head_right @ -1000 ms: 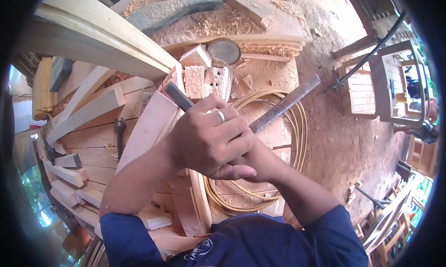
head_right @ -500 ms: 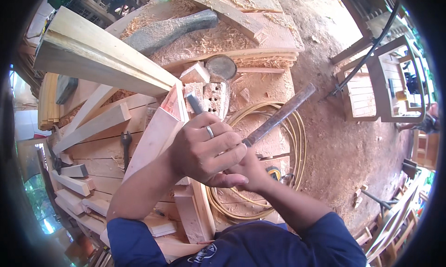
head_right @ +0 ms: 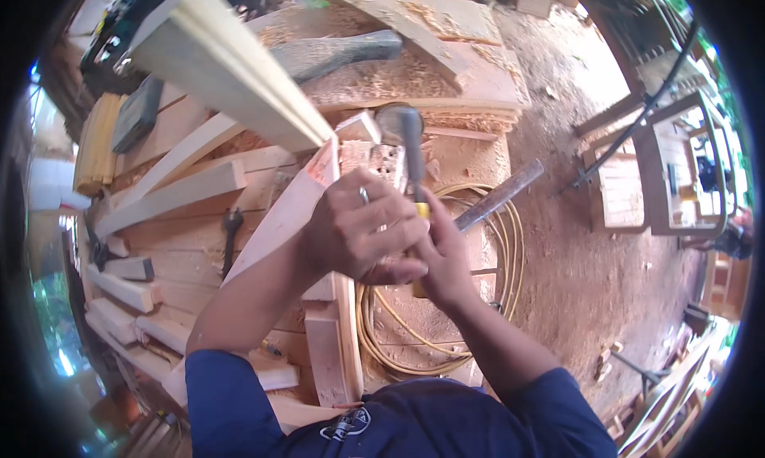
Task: The person uses a chisel and a hammer to carve out a joint in a wooden beam, striking the chisel repeatedly and removing wood shavings.
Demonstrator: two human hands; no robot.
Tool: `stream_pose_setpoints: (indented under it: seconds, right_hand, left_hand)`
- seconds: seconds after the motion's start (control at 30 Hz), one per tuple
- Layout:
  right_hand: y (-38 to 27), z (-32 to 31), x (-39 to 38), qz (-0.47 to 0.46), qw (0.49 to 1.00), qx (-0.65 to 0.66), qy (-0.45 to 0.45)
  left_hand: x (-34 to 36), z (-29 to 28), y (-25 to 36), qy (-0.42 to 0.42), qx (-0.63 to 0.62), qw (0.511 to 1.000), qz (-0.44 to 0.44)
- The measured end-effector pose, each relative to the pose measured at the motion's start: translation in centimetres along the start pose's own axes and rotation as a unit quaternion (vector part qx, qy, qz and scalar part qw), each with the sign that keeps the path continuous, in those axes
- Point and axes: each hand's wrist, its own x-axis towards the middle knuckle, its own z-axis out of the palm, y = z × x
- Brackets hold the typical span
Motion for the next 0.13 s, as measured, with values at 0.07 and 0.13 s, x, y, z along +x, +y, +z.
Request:
stream_pose_setpoints:
  seconds: [0.07,0.13]
  right_hand:
    - [-2.3,-1.0,-1.8,0.192,0.978,0.065,0.045]
    - [-2.2,-3.3,-3.9,0.215,0.975,0.053,0.024]
  left_hand:
    - [-1.0,-0.2,-0.5,0.039,0.061,0.997,-0.033]
    - [-2.4,-2.0,-0.1,0.020,0.121,0.984,-0.128]
